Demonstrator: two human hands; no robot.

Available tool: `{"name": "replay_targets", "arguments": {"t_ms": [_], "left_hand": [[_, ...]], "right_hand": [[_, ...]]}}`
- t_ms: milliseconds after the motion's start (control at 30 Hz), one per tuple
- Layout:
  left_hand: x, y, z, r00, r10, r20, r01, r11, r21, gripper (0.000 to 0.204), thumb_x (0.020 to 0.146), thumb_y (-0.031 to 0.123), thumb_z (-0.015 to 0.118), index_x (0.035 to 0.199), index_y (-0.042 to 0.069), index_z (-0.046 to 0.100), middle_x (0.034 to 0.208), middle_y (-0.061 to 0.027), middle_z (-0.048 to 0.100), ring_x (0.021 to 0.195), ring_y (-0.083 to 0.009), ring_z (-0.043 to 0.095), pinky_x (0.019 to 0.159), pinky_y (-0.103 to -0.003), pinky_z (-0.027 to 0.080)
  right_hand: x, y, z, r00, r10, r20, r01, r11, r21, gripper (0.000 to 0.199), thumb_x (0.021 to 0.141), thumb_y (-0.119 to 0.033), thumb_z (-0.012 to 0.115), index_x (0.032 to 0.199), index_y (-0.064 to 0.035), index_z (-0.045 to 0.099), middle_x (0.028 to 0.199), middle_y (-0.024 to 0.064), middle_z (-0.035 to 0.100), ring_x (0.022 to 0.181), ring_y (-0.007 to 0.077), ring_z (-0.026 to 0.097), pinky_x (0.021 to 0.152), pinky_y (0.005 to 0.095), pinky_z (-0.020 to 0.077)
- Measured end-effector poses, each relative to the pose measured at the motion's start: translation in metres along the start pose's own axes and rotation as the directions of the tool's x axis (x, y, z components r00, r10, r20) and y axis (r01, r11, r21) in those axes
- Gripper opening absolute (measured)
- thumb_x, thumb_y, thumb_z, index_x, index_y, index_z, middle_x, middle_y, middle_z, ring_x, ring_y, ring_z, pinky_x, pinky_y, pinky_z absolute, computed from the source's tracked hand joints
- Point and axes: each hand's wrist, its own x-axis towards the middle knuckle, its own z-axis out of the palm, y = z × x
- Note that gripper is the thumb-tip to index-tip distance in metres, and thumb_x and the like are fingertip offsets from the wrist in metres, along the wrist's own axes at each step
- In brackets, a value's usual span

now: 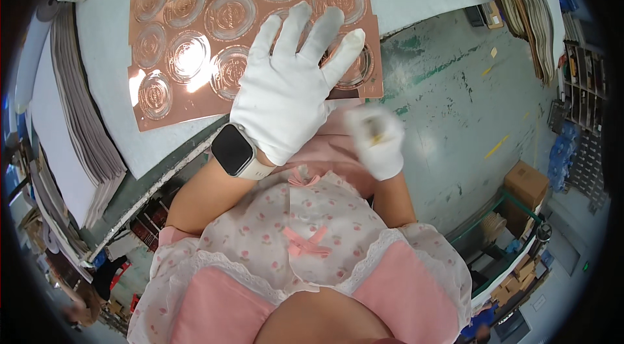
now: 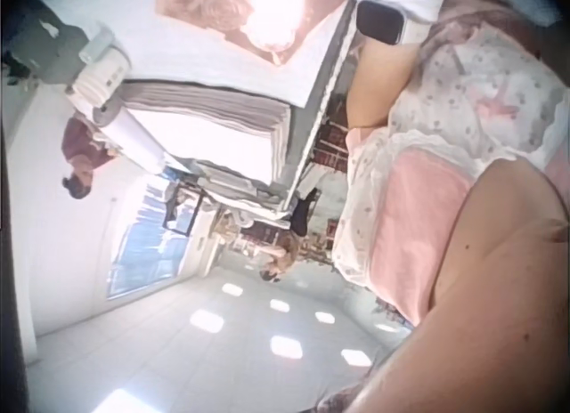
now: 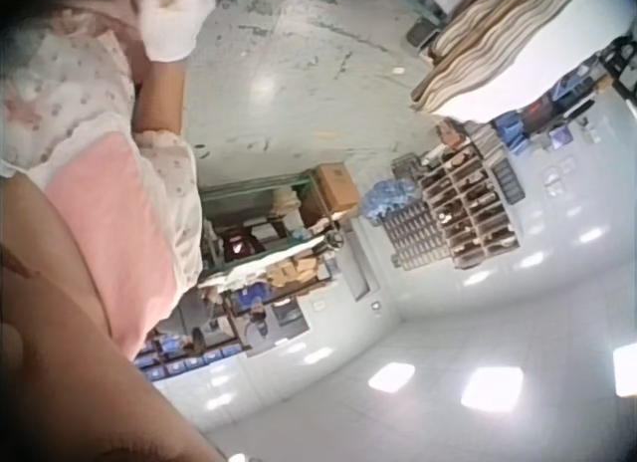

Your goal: The person uses pliers to cut circular copper foil pieces from a larger copper sheet. They repeatedly lift the sheet, cut out the circles, and place the finished pieces into a white container. The process is repeated for multiple sheets throughout the video.

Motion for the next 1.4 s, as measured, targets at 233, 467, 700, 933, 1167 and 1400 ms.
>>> {"name": "replay_targets", "arguments": {"t_ms": [233,467,700,933,1167,1400], "left_hand": [[-0.001,-0.004,-0.002,1.0,-0.003,-0.012,0.003,1.0,0.014,0.067,0.069,0.026,0.066,0.131,0.017,0.042,0.133,-0.0104,0.041,0.122,-0.032,0.036,0.102,-0.046,0.025],[-0.002,-0.001,0.001,1.0,-0.003,-0.003,0.004,1.0,0.029,0.064,0.07,0.025,0.064,0.129,0.017,0.044,0.132,-0.0105,0.041,0.121,-0.0319,0.036,0.103,-0.046,0.025],[-0.001,-0.001,0.0,1.0,-0.007,0.001,0.007,1.0,0.004,0.063,0.07,0.026,0.065,0.129,0.017,0.044,0.132,-0.0102,0.042,0.122,-0.0315,0.036,0.103,-0.046,0.025],[-0.003,-0.003,-0.001,0.999,-0.021,-0.025,0.021,0.999,-0.029,0.063,0.07,0.028,0.065,0.128,0.017,0.044,0.131,-0.01,0.042,0.122,-0.0316,0.036,0.103,-0.046,0.025],[-0.003,-0.002,0.0,1.0,-0.017,-0.007,0.017,0.999,-0.048,0.067,0.067,0.025,0.067,0.128,0.016,0.043,0.13,-0.0103,0.041,0.119,-0.0324,0.037,0.102,-0.045,0.026],[-0.001,-0.004,0.007,0.999,0.0,-0.038,0.0,1.0,-0.005,0.066,0.065,0.021,0.067,0.127,0.017,0.044,0.13,-0.0091,0.04,0.119,-0.032,0.036,0.101,-0.046,0.029]], "right_hand": [[0.02,0.037,-0.027,0.763,0.485,-0.428,-0.331,0.861,0.385,0.009,0.081,-0.01,0.062,0.086,-0.0037,0.06,0.068,0.0021,0.06,0.066,0.0111,0.057,0.061,0.0243,0.0445],[0.01,0.016,0.007,0.884,0.422,-0.201,-0.391,0.903,0.178,0.017,0.081,-0.018,0.063,0.072,-0.0044,0.058,0.067,0.0061,0.059,0.053,0.0149,0.053,0.053,0.0289,0.0426],[0.002,0.015,0.007,0.935,-0.097,-0.341,0.082,0.995,-0.059,0.022,0.085,-0.019,0.059,0.069,-0.0065,0.05,0.064,0.0032,0.057,0.058,0.0119,0.052,0.052,0.0305,0.042],[0.029,0.03,-0.02,0.755,0.404,-0.516,-0.196,0.891,0.41,0.019,0.089,-0.017,0.056,0.074,-0.0061,0.052,0.065,0.002,0.055,0.055,0.0088,0.05,0.051,0.0249,0.0415],[0.007,0.049,-0.004,0.903,0.351,-0.248,-0.324,0.935,0.143,0.012,0.08,-0.013,0.063,0.073,-0.0055,0.057,0.068,0.0033,0.06,0.058,0.012,0.055,0.052,0.0248,0.0408],[0.0,0.016,0.001,0.986,-0.094,-0.135,0.075,0.987,-0.14,0.014,0.08,-0.016,0.065,0.084,-0.0044,0.058,0.068,0.0043,0.058,0.06,0.0127,0.055,0.058,0.0255,0.0444]]}}
